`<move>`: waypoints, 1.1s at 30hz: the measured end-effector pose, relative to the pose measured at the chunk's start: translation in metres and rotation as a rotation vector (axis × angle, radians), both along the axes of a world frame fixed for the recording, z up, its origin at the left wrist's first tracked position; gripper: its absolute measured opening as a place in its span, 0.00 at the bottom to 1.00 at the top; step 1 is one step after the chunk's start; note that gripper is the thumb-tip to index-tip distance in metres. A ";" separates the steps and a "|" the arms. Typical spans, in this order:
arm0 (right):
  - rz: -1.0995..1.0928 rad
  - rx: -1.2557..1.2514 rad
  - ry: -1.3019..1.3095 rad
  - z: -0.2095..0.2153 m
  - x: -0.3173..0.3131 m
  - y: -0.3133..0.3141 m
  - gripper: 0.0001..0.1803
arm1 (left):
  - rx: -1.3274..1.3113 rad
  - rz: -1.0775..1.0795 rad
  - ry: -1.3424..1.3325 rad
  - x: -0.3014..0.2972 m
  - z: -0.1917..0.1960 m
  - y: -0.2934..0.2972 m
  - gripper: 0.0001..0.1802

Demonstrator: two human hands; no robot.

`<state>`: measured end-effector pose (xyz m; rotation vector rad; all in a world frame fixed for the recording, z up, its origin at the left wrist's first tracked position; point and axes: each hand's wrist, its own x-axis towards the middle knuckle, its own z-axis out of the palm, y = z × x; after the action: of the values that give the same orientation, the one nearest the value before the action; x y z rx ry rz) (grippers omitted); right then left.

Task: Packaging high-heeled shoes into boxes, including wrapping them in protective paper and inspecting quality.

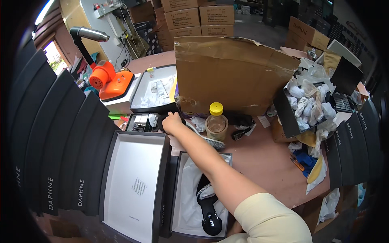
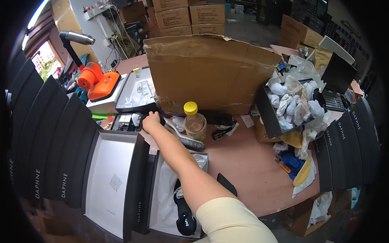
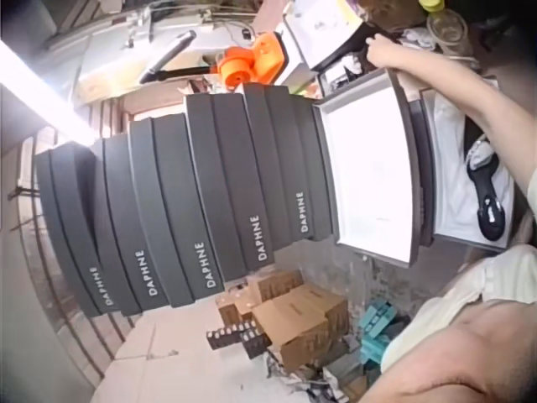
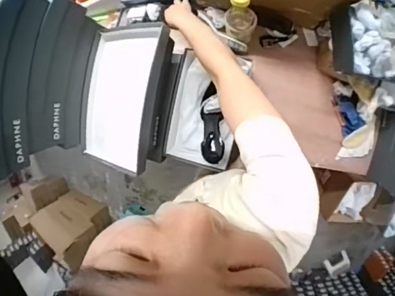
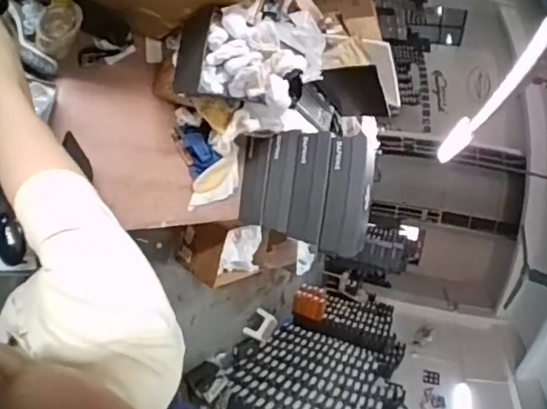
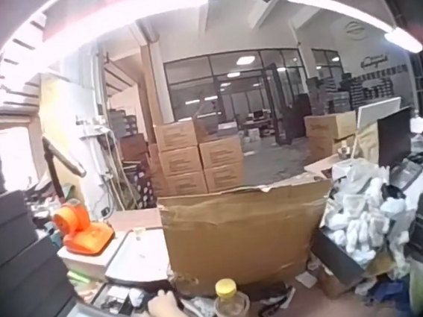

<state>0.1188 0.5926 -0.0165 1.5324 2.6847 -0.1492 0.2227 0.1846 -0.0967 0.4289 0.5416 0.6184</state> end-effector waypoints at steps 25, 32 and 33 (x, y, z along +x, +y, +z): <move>0.203 -0.105 0.868 0.035 0.305 -0.403 0.27 | -0.410 0.003 -0.310 0.017 0.040 -0.022 0.30; -0.008 0.273 0.600 0.030 0.300 -0.409 0.23 | -0.335 0.008 -0.397 0.028 0.038 -0.029 0.32; -0.087 0.291 0.608 0.031 0.291 -0.408 0.23 | -0.317 0.020 -0.517 0.030 0.038 -0.026 0.32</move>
<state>0.4099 0.1845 0.0143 1.9535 3.2128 -0.2798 0.2530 0.1583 -0.0591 -0.0424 0.1431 0.6211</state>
